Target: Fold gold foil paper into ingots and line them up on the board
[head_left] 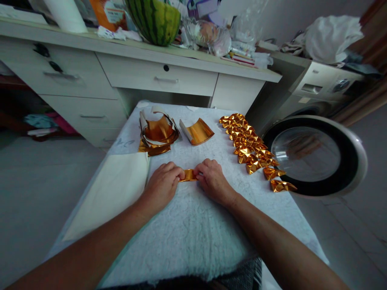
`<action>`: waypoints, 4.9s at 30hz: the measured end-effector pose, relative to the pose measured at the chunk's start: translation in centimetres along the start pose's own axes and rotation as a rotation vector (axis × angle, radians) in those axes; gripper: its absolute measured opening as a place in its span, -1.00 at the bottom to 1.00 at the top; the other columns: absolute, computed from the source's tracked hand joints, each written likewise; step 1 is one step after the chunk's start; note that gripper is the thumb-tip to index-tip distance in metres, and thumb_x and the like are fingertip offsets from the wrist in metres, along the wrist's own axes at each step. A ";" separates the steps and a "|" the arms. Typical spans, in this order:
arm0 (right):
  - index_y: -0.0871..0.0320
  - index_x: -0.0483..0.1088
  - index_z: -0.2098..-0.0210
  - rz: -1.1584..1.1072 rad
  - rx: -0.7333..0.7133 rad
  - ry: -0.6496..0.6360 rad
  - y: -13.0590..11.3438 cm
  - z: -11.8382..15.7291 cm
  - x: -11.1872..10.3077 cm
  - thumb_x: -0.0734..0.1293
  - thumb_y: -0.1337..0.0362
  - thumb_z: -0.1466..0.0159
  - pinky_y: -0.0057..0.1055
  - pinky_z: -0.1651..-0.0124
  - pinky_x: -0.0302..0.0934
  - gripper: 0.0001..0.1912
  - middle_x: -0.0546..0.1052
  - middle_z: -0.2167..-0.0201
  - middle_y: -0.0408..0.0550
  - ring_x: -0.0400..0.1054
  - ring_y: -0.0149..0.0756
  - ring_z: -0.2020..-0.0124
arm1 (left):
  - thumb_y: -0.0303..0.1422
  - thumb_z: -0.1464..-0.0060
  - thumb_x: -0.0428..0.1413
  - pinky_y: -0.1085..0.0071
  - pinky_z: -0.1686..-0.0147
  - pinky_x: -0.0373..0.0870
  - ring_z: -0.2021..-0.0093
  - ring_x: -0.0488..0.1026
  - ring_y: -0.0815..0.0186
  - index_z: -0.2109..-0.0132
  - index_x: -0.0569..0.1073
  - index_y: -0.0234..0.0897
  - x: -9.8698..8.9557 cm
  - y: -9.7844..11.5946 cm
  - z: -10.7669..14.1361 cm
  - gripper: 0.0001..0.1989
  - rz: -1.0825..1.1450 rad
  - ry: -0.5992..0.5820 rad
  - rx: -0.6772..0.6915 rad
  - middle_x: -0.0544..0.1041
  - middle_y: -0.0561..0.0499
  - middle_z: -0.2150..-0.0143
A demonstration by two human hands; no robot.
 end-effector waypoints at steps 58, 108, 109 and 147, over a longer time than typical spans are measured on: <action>0.14 0.40 0.20 -0.046 -0.133 -0.024 0.6 0.6 -1.1 0.31 0.39 -0.21 -0.31 0.08 0.05 -0.85 0.45 0.24 -0.06 0.24 -0.23 0.17 | -0.38 -0.09 0.12 0.29 0.14 0.39 0.13 0.44 0.22 0.18 0.45 -0.21 -0.5 -0.3 0.1 -0.88 0.112 -0.050 -0.092 0.44 0.00 0.15; 0.16 0.35 0.23 -0.069 0.039 -0.034 -0.6 0.6 -1.0 0.16 0.37 -0.33 -0.47 0.33 0.09 -0.86 0.50 0.44 -0.12 0.36 -0.35 0.43 | -0.32 -0.28 -0.14 0.35 0.32 0.27 0.31 0.52 0.22 0.18 0.45 -0.23 -1.0 0.8 0.5 -0.72 -0.081 -0.002 -0.145 0.58 0.03 0.32; 0.16 0.34 0.22 -0.070 0.037 -0.037 -0.7 0.6 -1.0 0.16 0.37 -0.34 -0.47 0.32 0.10 -0.86 0.50 0.43 -0.11 0.36 -0.34 0.42 | -0.32 -0.29 -0.15 0.35 0.31 0.27 0.30 0.53 0.21 0.17 0.46 -0.23 -1.0 0.7 0.5 -0.71 -0.087 -0.008 -0.149 0.58 0.02 0.32; 0.11 0.25 0.19 -0.342 -0.113 -0.047 -0.5 1.0 -1.6 0.18 0.34 -0.33 -0.53 0.42 0.01 -0.94 0.33 0.55 -0.27 0.20 -0.46 0.54 | -0.40 -0.18 -0.05 0.48 0.52 0.10 0.60 0.32 0.37 0.15 0.31 -0.18 -1.2 1.0 0.5 -0.90 0.190 0.055 -0.207 0.34 0.24 0.62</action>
Point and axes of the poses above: each hand's wrist, its own z-axis away from the middle knuckle, its own x-axis out of the palm, y = z × x, the point moved 2 cm from there along -z, towards the middle knuckle
